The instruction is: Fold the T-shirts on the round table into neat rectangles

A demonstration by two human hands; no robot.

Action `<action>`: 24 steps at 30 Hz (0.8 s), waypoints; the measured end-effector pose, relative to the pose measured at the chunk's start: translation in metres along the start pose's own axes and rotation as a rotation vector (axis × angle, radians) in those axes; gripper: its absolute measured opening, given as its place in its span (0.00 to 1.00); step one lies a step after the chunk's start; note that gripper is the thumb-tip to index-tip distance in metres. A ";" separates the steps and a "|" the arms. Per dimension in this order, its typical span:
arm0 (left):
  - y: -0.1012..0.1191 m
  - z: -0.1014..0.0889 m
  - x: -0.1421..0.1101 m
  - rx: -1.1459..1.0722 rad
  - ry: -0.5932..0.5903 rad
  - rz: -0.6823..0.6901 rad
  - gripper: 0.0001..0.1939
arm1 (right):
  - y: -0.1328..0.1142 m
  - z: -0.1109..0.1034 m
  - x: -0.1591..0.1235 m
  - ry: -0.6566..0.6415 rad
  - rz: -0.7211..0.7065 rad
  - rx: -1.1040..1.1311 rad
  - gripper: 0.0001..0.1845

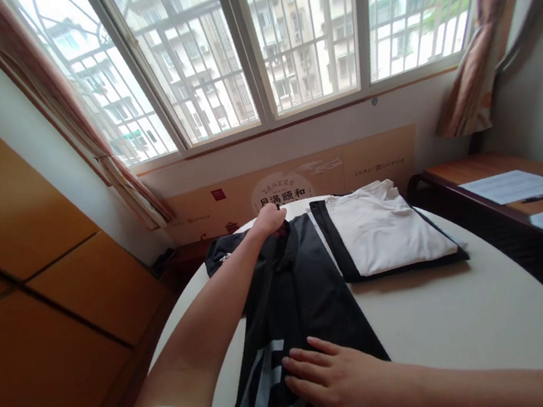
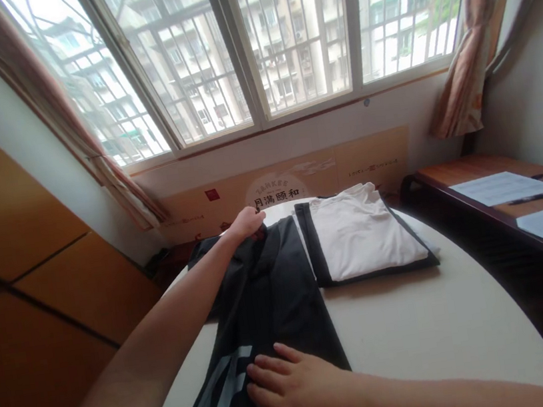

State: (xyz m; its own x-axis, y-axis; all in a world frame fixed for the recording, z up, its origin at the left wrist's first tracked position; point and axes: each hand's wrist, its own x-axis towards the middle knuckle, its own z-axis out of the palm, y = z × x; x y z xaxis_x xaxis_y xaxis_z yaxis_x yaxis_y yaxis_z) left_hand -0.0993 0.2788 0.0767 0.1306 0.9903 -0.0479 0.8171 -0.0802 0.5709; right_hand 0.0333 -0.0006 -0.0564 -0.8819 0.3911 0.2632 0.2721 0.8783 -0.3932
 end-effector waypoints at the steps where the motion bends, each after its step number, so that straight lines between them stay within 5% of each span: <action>1: 0.003 0.005 0.004 0.005 0.002 -0.003 0.14 | 0.001 0.001 0.000 0.005 -0.003 -0.013 0.31; 7: 0.007 0.035 0.029 0.071 -0.011 -0.001 0.14 | 0.003 0.003 -0.002 0.036 -0.020 -0.096 0.31; 15: -0.015 0.073 0.041 0.226 -0.019 0.005 0.15 | 0.005 0.007 0.000 0.088 -0.049 -0.220 0.26; 20: -0.016 0.080 0.044 0.328 -0.048 0.021 0.12 | 0.008 0.012 0.001 0.093 -0.059 -0.235 0.23; 24: -0.008 0.079 0.050 0.355 0.048 0.066 0.15 | 0.010 0.016 0.002 0.101 -0.063 -0.246 0.21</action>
State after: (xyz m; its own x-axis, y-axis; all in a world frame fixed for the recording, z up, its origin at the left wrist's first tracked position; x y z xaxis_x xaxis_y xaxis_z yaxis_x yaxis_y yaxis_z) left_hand -0.0550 0.3196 0.0046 0.1700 0.9852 0.0231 0.9529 -0.1703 0.2511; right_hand 0.0279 0.0041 -0.0741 -0.8604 0.3484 0.3719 0.3145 0.9372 -0.1506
